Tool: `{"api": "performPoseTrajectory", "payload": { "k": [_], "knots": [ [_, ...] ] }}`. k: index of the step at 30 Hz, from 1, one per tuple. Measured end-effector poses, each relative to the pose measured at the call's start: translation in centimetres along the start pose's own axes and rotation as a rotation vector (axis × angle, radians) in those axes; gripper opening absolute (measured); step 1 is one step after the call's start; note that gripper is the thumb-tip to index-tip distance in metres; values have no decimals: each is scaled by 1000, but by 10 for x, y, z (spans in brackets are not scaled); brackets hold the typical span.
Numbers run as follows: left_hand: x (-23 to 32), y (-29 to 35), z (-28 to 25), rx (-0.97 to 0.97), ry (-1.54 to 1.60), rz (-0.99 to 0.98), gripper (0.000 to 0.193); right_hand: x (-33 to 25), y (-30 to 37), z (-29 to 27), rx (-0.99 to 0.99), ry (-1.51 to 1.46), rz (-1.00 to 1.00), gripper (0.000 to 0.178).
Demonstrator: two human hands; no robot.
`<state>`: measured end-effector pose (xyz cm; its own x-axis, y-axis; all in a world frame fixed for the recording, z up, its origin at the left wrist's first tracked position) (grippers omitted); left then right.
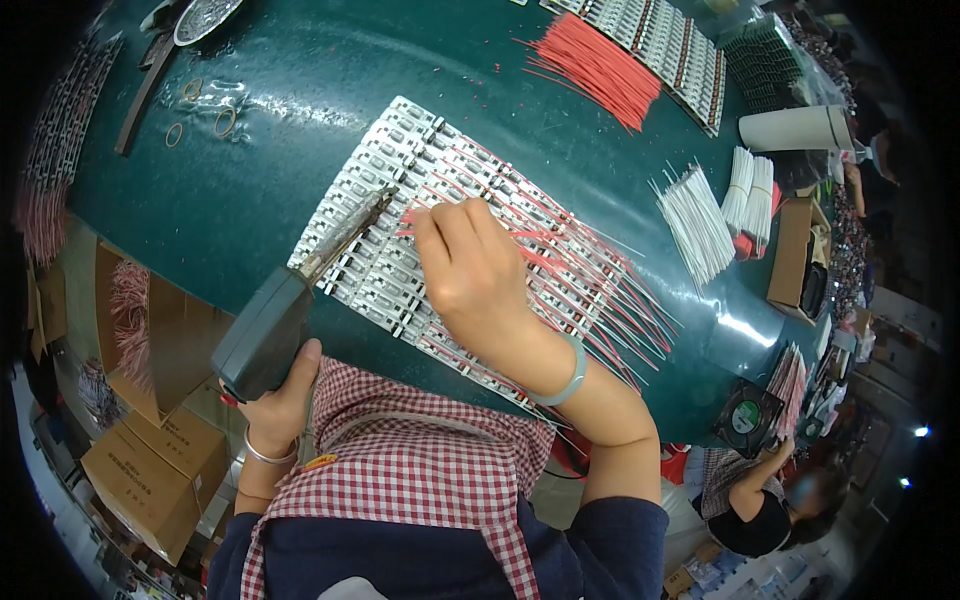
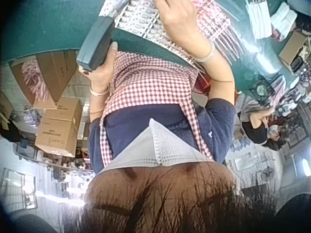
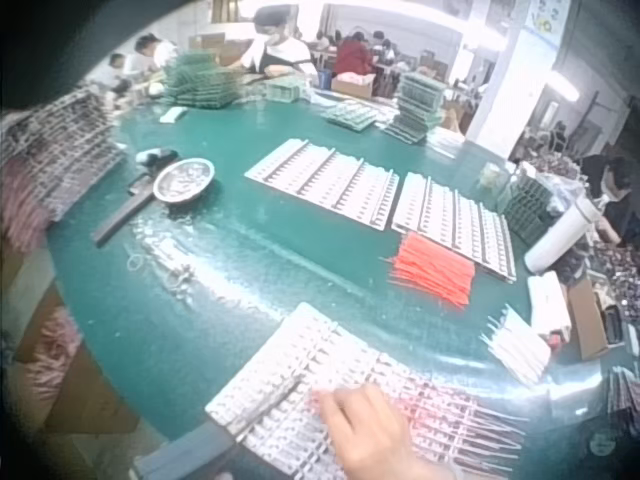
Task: The person uses a soldering iron to attach red and white wires to a white plastic grid fixture. They repeatedly pick up individual wires, place them into slots on the grid, and apply the soldering iron to secure them. The process is repetitive, focusing on filling the grid with wires.
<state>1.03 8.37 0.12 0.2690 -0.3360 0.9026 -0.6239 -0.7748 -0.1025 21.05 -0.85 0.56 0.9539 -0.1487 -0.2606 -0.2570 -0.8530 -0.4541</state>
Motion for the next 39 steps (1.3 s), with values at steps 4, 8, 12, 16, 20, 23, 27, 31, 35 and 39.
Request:
{"api": "performPoseTrajectory", "payload": {
  "k": [4,8,12,16,20,23,27,31,35,39],
  "knots": [
    [2,-1,0,-13,-5,70,20,-6,3,2,-14,-31,9,31],
    [1,1,-1,-33,-10,25,19,-7,2,3,-22,-18,9,29],
    [1,0,0,-50,-3,28,17,-8,3,4,-38,-20,18,28],
    [4,-2,1,-67,1,39,17,-8,3,5,-42,-15,26,27],
    [2,-2,2,-64,10,35,17,-9,2,5,-37,-7,22,27],
    [1,-1,1,-66,2,25,18,-8,3,6,-35,6,34,25],
    [-10,9,-2,-30,25,-41,20,-9,2,5,-30,3,35,24],
    [-6,9,-6,21,25,42,23,-10,2,5,-28,15,32,23],
    [-6,10,-7,13,35,19,23,-8,4,6,-24,32,37,23],
    [-8,13,-9,19,35,2,23,-14,5,-1,15,-1,-13,27]
  ]
}}
Point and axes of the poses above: each hand's wrist, its own y-axis away from the middle knuckle, its own z-axis out of the palm, x = y × z, the point moved 6 cm from there along -y, towards the middle knuckle, and after that the axes turned 3 degrees about z, right-handed, at the moved point
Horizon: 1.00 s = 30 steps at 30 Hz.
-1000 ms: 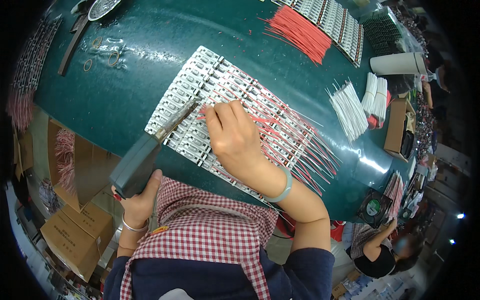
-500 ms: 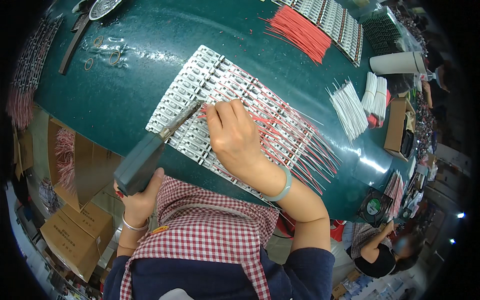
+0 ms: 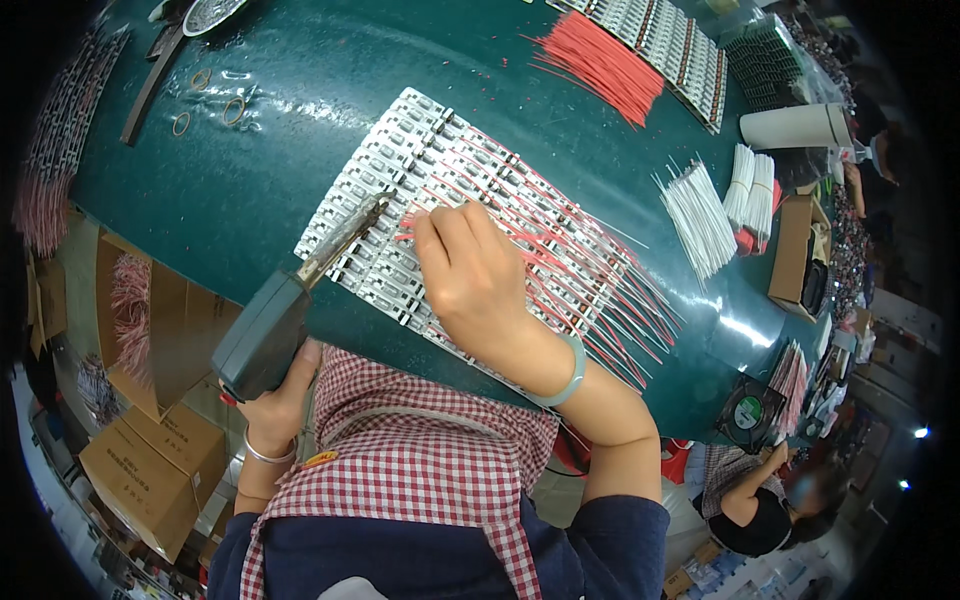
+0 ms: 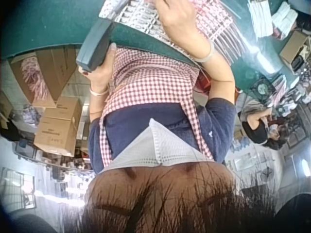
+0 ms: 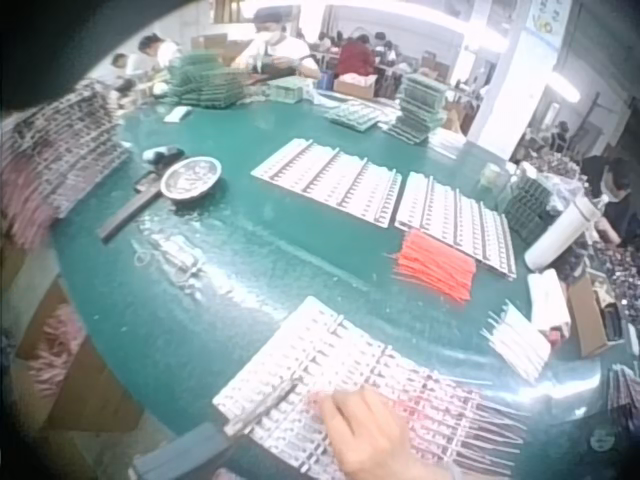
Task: The person uses a soldering iron to attach red and white wires to a white plastic grid fixture. They repeatedly pick up individual wires, place them into slots on the grid, and apply the soldering iron to secure them. The process is repetitive, focusing on filling the grid with wires.
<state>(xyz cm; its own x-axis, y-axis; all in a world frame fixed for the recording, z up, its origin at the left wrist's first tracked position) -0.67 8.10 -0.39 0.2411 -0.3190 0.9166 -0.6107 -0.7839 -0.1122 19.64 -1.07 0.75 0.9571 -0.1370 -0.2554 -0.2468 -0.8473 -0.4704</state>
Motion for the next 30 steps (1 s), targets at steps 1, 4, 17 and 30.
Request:
{"api": "performPoseTrajectory", "payload": {
  "k": [1,4,17,30],
  "knots": [
    [0,0,0,0,0,4,22,-3,2,0,-4,-6,2,28],
    [0,1,0,-37,-18,12,22,-3,4,1,-2,-18,2,29],
    [7,-4,3,-91,-60,67,17,-6,3,6,-45,-8,1,29],
    [-2,8,-6,-28,-40,-20,23,-7,2,5,-52,0,15,28]
  ]
}}
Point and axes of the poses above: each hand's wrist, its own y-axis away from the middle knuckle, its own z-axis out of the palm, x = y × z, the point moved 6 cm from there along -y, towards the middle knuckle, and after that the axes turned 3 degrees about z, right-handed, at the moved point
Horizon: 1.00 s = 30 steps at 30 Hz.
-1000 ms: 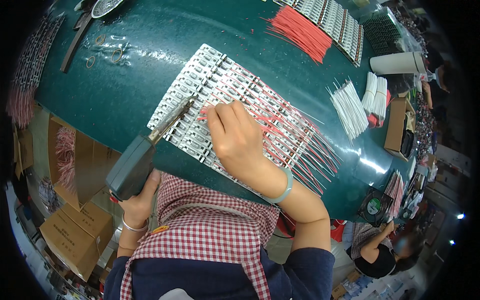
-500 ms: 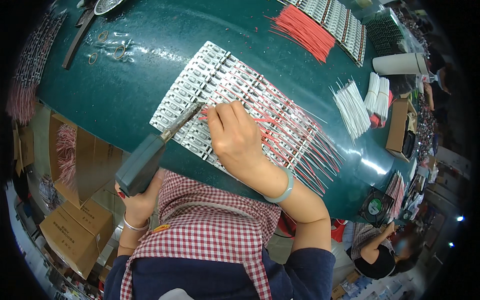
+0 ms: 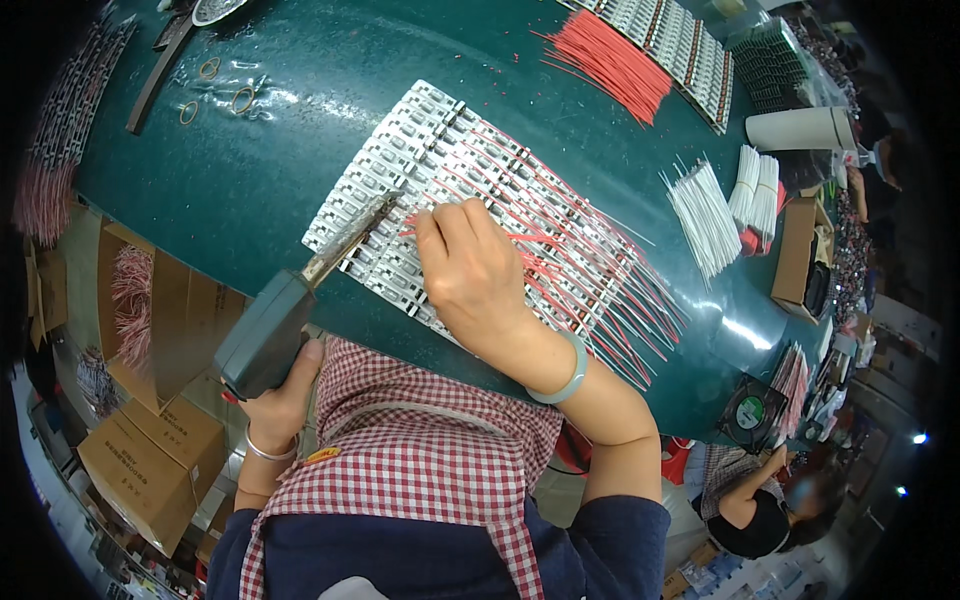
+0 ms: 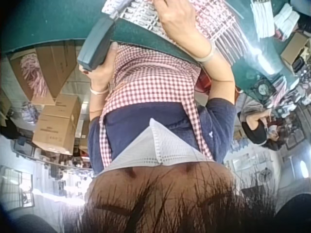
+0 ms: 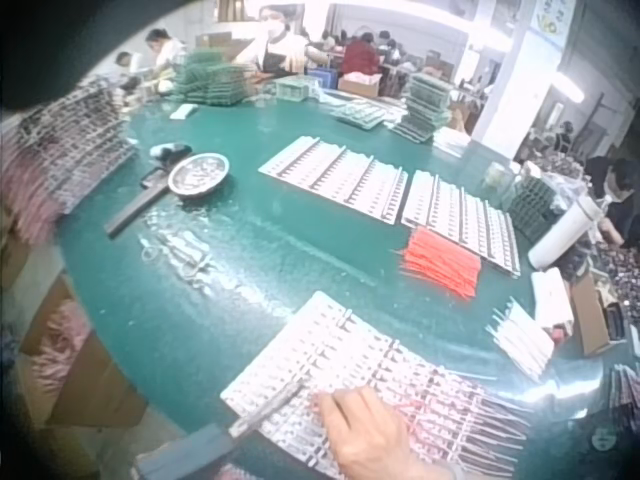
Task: The person uses a soldering iron to attach red and white wires to a white plastic grid fixture. They repeatedly pick up individual wires, place them into slots on the grid, and apply the soldering iron to secure them. The process is repetitive, focusing on filling the grid with wires.
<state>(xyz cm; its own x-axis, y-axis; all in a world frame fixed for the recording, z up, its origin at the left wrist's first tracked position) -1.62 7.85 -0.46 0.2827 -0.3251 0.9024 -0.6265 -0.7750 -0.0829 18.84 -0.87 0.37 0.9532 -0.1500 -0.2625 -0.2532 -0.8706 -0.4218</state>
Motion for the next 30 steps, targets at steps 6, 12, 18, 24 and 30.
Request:
{"api": "performPoseTrajectory", "payload": {
  "k": [6,12,18,24,30],
  "knots": [
    [0,1,-3,18,36,-4,25,-6,3,-5,44,-41,-18,30],
    [2,1,-2,-31,16,22,23,-7,6,0,33,-35,-10,29],
    [8,-3,0,-59,-2,65,19,-9,6,1,19,-31,-4,28],
    [11,-4,1,-64,-15,77,17,-9,5,1,13,-26,-20,28],
    [5,1,-2,-35,-8,60,18,-10,5,2,2,-8,-18,28]
  ]
}}
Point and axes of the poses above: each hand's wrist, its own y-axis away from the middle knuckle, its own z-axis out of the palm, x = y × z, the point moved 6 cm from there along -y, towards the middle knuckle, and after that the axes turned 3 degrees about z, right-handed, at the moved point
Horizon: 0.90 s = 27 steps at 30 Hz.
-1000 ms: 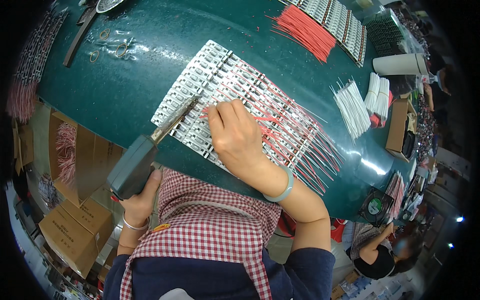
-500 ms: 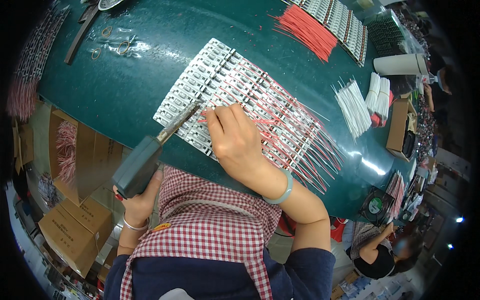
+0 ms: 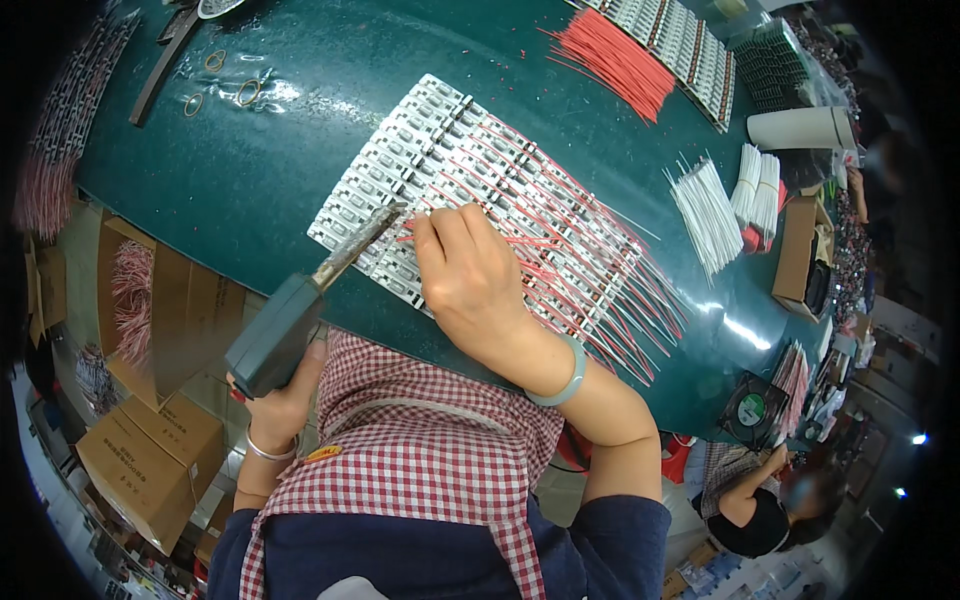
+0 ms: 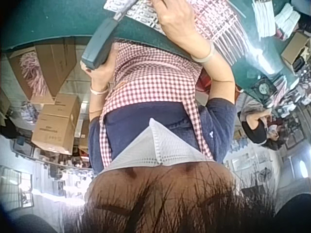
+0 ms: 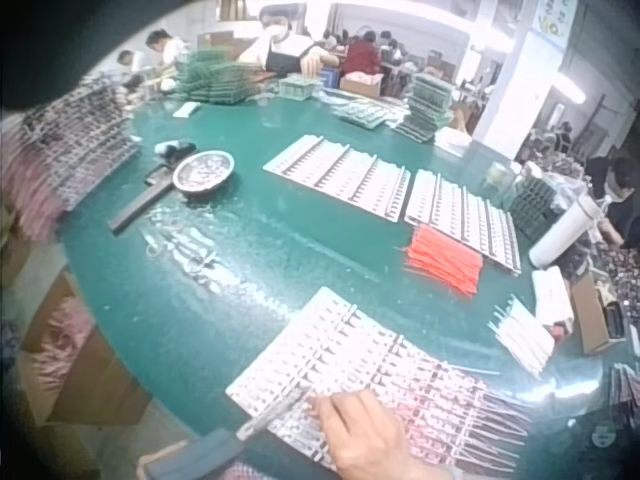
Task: The person uses a soldering iron to attach red and white wires to a white plastic grid fixture. They repeatedly pick up individual wires, place them into slots on the grid, and apply the soldering iron to secure them. The process is repetitive, focusing on filling the grid with wires.
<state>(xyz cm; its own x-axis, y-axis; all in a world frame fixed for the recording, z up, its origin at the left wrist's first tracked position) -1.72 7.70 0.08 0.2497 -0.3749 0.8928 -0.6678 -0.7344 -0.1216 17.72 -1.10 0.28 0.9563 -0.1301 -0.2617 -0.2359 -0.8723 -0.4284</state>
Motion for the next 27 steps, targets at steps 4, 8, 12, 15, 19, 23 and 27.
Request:
{"api": "performPoseTrajectory", "payload": {
  "k": [4,8,12,15,19,23,27],
  "knots": [
    [-7,7,-3,56,21,-20,22,-1,-1,0,-11,3,2,27],
    [-5,7,-5,50,25,-21,24,0,0,1,10,4,7,26],
    [-4,7,-7,49,35,0,24,-4,2,-6,36,-4,4,30],
    [-5,9,-7,43,22,13,23,-9,5,-7,39,-30,2,32],
    [-6,10,-6,34,41,26,22,-9,9,-2,34,-42,9,32],
    [-3,9,-6,5,20,39,21,-9,9,0,28,-46,0,31],
    [-1,7,-5,-13,2,52,20,-11,7,0,17,-25,7,29]
  ]
}}
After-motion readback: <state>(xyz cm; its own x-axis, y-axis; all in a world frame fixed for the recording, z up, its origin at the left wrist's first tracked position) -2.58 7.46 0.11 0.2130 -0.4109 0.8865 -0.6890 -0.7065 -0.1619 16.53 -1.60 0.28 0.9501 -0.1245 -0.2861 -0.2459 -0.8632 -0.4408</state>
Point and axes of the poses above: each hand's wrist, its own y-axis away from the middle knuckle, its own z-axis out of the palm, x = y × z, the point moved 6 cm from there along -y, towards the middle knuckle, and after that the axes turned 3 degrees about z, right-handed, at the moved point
